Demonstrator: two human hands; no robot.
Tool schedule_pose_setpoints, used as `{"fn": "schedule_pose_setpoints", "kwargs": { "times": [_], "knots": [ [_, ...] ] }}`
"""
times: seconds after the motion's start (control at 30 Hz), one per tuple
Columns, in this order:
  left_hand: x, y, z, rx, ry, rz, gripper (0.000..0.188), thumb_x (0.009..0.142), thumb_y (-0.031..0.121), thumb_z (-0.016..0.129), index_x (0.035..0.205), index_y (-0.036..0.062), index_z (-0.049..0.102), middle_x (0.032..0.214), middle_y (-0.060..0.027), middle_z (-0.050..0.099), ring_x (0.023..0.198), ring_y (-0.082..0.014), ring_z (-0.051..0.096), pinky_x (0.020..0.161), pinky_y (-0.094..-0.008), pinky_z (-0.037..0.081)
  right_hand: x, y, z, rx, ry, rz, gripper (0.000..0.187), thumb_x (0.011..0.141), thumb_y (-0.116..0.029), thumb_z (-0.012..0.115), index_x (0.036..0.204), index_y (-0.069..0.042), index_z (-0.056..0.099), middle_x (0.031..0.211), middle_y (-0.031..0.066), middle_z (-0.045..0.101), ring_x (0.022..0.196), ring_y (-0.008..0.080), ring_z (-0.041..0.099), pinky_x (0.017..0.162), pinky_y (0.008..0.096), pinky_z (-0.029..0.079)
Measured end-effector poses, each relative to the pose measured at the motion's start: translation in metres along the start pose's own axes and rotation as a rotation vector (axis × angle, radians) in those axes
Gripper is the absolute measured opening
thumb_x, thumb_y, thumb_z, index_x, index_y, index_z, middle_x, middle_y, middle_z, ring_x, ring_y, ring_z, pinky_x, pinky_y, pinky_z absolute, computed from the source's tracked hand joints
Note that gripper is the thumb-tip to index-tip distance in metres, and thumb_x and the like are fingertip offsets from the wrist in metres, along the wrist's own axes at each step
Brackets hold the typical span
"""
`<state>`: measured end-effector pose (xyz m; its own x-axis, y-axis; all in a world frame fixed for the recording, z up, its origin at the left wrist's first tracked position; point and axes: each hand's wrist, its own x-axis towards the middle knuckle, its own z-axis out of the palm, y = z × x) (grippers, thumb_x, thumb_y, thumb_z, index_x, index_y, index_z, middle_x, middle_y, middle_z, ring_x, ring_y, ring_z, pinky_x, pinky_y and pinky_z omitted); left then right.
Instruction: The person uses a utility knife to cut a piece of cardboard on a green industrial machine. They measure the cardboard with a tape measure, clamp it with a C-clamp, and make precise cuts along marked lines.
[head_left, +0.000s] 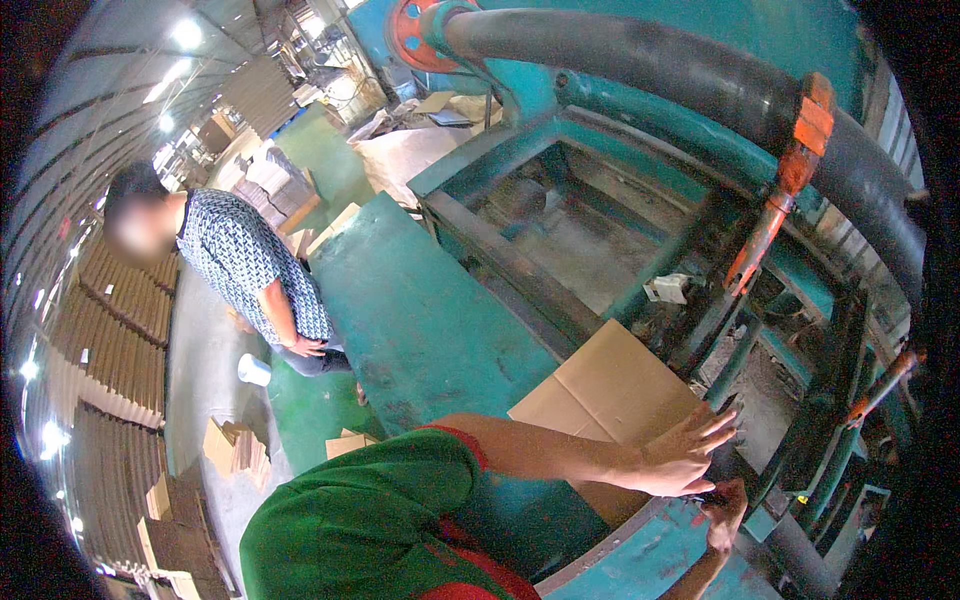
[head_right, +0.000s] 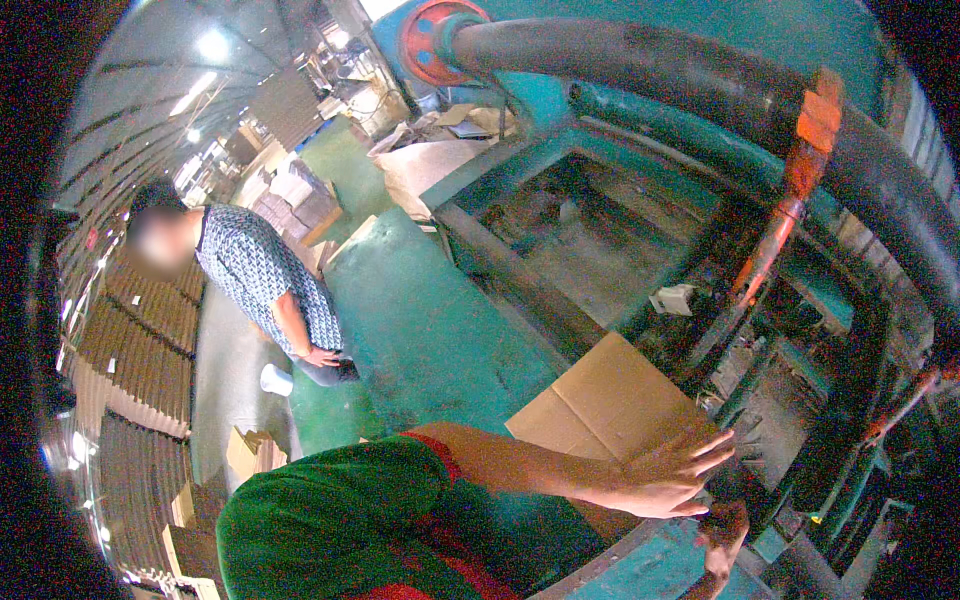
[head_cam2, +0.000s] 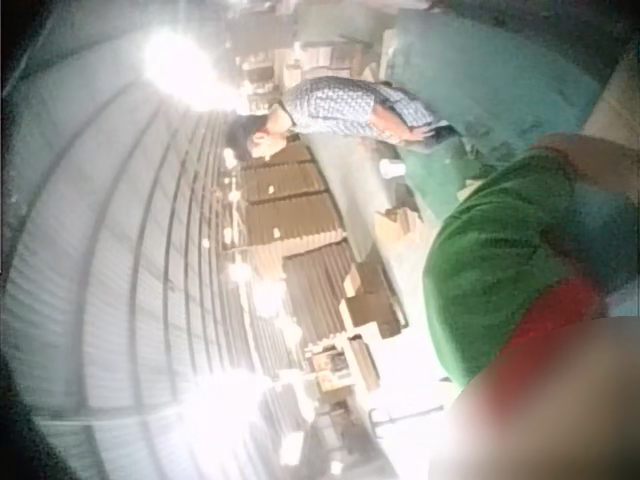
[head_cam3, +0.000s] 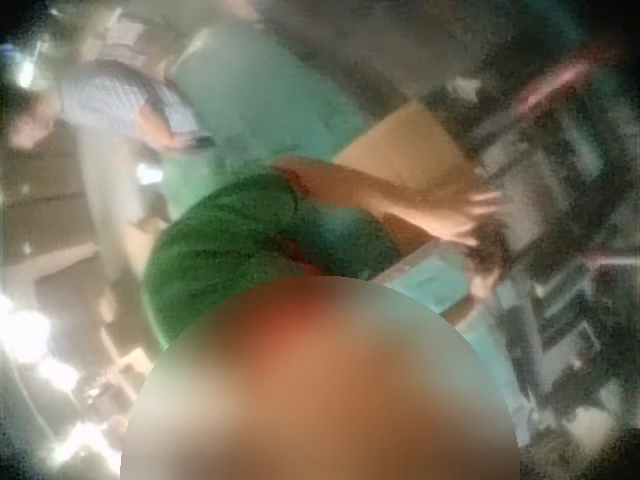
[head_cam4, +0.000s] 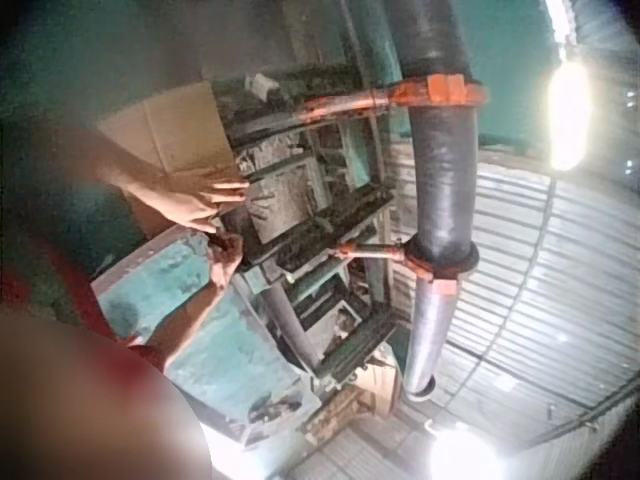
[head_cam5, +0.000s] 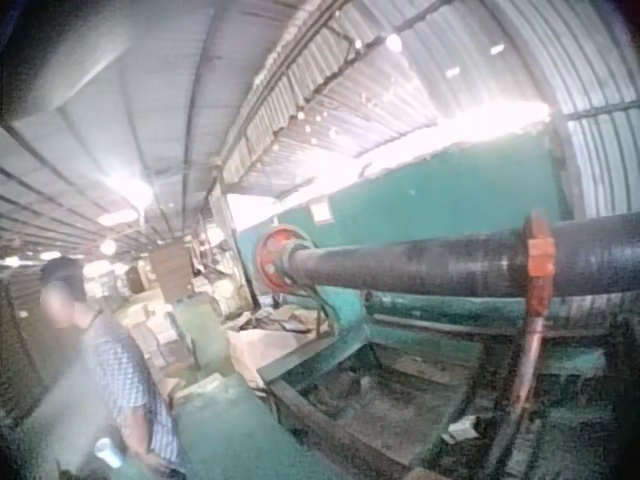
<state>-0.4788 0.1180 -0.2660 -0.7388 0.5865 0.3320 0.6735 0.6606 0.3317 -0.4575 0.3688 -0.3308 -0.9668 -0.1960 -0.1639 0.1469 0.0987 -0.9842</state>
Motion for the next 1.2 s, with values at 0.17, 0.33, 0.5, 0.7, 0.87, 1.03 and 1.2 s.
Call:
{"fn": "schedule_pose_setpoints", "kwargs": {
  "times": [0.17,0.33,0.5,0.7,0.87,1.03,1.2],
  "knots": [
    [-0.008,0.035,0.011,-0.086,-0.083,0.052,0.044,0.086,0.039,0.068,0.094,-0.0033,0.076,0.154,-0.0225,0.046,0.153,-0.0423,0.022,0.121,-0.0670,0.022,-0.023,0.004,-0.009,0.052,-0.048,-0.058,0.038,0.071,-0.023,0.073,0.098,-0.005,0.052,0.084,0.0061,0.061,0.059,0.0140,0.055,0.046,0.0290,0.048],
    [-0.010,0.058,0.019,-0.165,-0.093,0.205,0.031,0.083,0.021,0.069,0.110,0.0063,0.075,0.151,-0.0197,0.049,0.152,-0.0391,0.028,0.119,-0.0610,0.029,-0.027,0.016,-0.016,-0.074,-0.027,-0.191,0.048,0.072,-0.034,0.080,0.101,-0.005,0.053,0.086,0.0042,0.060,0.067,0.0128,0.057,0.055,0.0270,0.049],
    [-0.016,0.040,0.015,-0.524,-0.312,0.205,0.024,0.084,0.009,0.067,0.104,0.0154,0.078,0.145,-0.0204,0.052,0.141,-0.0365,0.043,0.114,-0.0560,0.038,-0.026,0.012,-0.020,-0.032,-0.081,-0.077,0.045,0.070,-0.028,0.080,0.100,-0.005,0.055,0.087,0.0008,0.056,0.077,0.0118,0.056,0.063,0.0261,0.046],
    [-0.010,0.025,0.018,-0.484,-0.332,0.155,0.015,0.086,0.014,0.065,0.092,0.0075,0.077,0.145,-0.0256,0.050,0.136,-0.0394,0.048,0.108,-0.0558,0.045,-0.006,-0.005,-0.021,0.010,-0.069,0.040,0.040,0.064,-0.016,0.072,0.098,-0.004,0.055,0.086,0.0022,0.056,0.079,0.0135,0.054,0.070,0.0299,0.046],
    [-0.010,0.020,0.022,-0.397,-0.108,0.161,0.041,0.086,0.015,0.067,0.125,0.0047,0.060,0.150,-0.0275,0.042,0.140,-0.0407,0.044,0.104,-0.0580,0.048,0.012,0.012,-0.028,0.022,-0.099,0.004,0.037,0.073,-0.018,0.073,0.104,-0.006,0.057,0.084,0.0014,0.058,0.068,0.0120,0.057,0.053,0.0259,0.048],
    [-0.006,-0.001,0.011,-0.351,-0.503,0.080,0.065,0.083,0.008,0.067,0.145,0.0117,0.047,0.130,-0.0121,0.058,0.120,-0.0347,0.058,0.092,-0.0586,0.045,0.014,0.029,-0.044,-0.047,-0.145,-0.002,0.042,0.091,-0.018,0.069,0.130,-0.006,0.058,0.106,0.0045,0.067,0.088,0.0170,0.064,0.069,0.0319,0.054],
    [0.033,-0.047,0.005,-0.262,-0.332,0.269,0.020,0.090,0.013,0.062,0.106,0.0096,0.072,0.108,-0.0088,0.066,0.099,-0.0317,0.068,0.081,-0.0479,0.056,0.029,0.031,-0.031,-0.153,-0.132,-0.081,0.042,0.071,-0.002,0.078,0.111,-0.002,0.065,0.105,0.0064,0.070,0.101,0.0182,0.064,0.091,0.0384,0.053]
  ]
}}
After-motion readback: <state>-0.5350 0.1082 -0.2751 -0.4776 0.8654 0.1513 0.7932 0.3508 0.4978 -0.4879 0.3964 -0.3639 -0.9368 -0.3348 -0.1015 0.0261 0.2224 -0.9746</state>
